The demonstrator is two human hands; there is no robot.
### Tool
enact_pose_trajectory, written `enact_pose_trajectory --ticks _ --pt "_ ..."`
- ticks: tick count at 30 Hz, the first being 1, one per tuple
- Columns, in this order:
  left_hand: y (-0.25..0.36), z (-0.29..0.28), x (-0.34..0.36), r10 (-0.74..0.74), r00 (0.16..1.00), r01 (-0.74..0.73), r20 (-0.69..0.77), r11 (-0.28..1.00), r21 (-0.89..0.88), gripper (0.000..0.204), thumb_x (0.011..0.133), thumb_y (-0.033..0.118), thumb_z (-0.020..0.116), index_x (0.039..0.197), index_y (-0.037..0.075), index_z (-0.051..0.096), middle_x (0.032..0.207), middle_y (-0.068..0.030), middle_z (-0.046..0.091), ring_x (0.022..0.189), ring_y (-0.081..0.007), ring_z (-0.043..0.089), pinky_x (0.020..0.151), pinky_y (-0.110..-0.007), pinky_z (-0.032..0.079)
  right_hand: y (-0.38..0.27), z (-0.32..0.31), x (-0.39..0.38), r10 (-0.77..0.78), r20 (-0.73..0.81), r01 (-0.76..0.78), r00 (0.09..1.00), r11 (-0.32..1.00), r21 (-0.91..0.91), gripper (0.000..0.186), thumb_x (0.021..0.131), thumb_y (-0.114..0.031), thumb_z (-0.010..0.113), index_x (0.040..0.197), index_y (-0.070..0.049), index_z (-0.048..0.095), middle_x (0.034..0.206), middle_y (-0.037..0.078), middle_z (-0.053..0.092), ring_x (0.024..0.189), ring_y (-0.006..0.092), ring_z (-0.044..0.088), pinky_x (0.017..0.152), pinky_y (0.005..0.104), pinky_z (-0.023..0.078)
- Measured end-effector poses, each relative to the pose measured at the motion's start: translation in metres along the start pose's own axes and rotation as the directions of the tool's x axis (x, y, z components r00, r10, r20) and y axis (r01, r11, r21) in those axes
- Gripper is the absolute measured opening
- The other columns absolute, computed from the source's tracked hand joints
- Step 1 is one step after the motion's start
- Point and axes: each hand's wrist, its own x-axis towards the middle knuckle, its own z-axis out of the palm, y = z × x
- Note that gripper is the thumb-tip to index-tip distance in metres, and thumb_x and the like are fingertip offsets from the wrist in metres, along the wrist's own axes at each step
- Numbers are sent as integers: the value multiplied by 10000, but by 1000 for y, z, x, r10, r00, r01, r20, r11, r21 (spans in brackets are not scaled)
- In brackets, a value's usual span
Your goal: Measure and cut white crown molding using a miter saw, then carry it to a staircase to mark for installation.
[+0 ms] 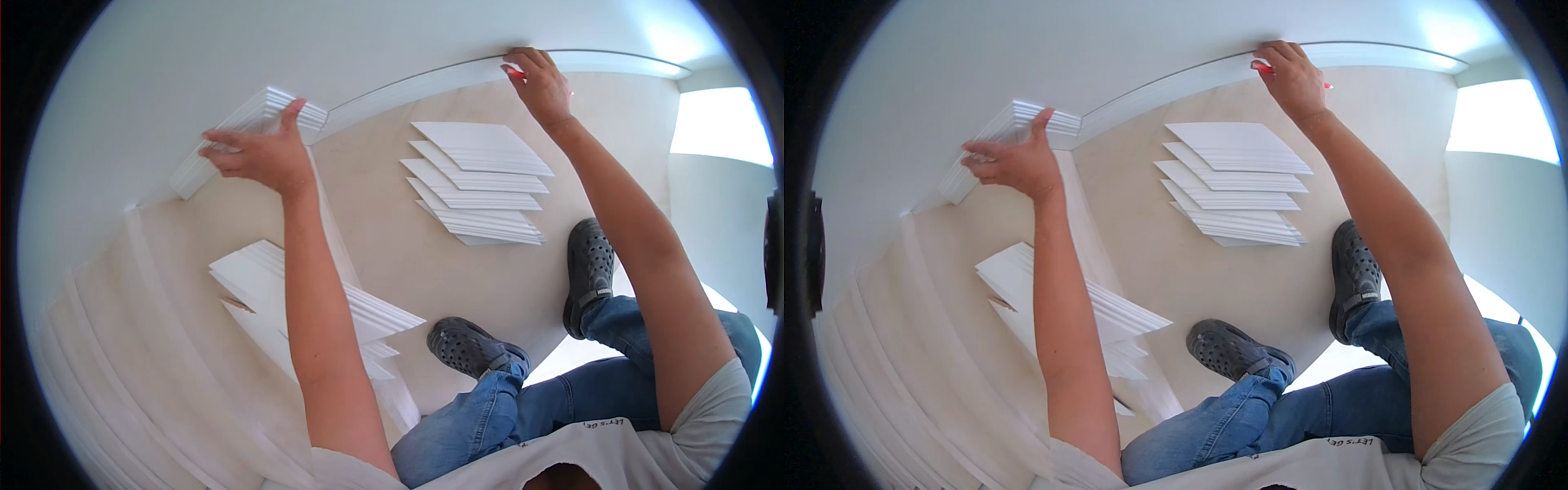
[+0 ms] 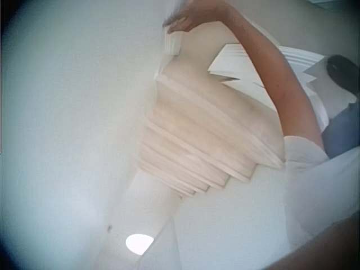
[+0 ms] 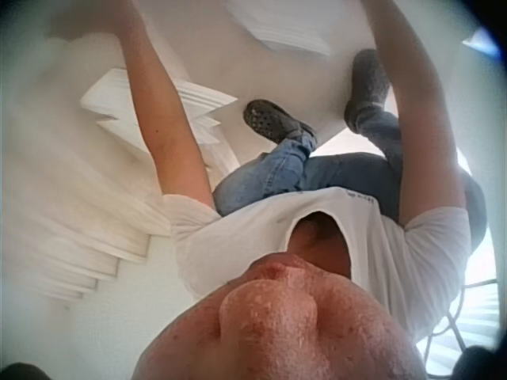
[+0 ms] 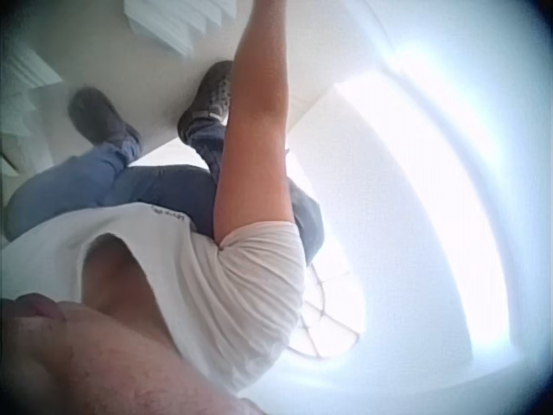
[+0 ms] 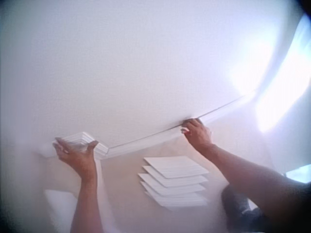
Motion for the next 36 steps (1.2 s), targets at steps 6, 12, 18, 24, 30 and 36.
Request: enact_pose_trajectory --ticks 6,12,18,24,30,36 --pt "-2 -4 5 -60 997 61 56 998 -20 1532 571 771 857 1495 -222 145 1485 -405 204 1334 -476 277 1064 -538 422 77 -26 -25 76 -182 -107 980 980 -167 197 908 -199 718 1100 -155 714 1084 33 710 1032 274 682 837 408 563" --pt "0 -2 4 -86 989 108 123 976 -188 1494 593 718 885 1503 -189 123 1457 -379 186 1297 -469 258 946 -545 527 129 -48 -4 -97 -45 81 994 961 -264 274 827 -141 791 1057 -52 671 1096 104 649 1106 345 600 910 446 534" --pt "-7 12 4 -84 992 102 97 972 -211 1463 642 715 864 1503 -195 109 1415 -364 214 1297 -470 245 944 -552 531 130 -41 2 39 50 -27 998 974 -223 265 810 -153 803 1013 -69 655 1069 94 639 1066 328 608 877 440 534" --pt "-8 12 3 -97 992 116 85 958 -261 1449 668 700 860 1510 -195 91 1392 -358 227 1297 -470 246 972 -567 513 137 -30 5 5 74 12 997 975 -222 264 796 -184 813 940 -74 622 1011 85 618 1014 323 603 838 446 529" --pt "-8 14 1 -94 991 116 90 955 -273 1431 700 676 855 1520 -187 62 1410 -359 210 1291 -462 254 983 -567 508 130 -28 3 21 1 -20 1000 972 -235 220 801 -201 808 823 -76 629 959 65 604 1001 301 599 820 426 530" --pt "-4 10 3 -118 987 141 113 963 -229 1402 719 638 862 1529 -174 56 1437 -362 196 1326 -472 243 988 -552 516 107 -17 -2 91 -49 -101 995 967 -236 203 801 -190 817 767 -77 651 993 66 610 1016 282 601 836 402 536"
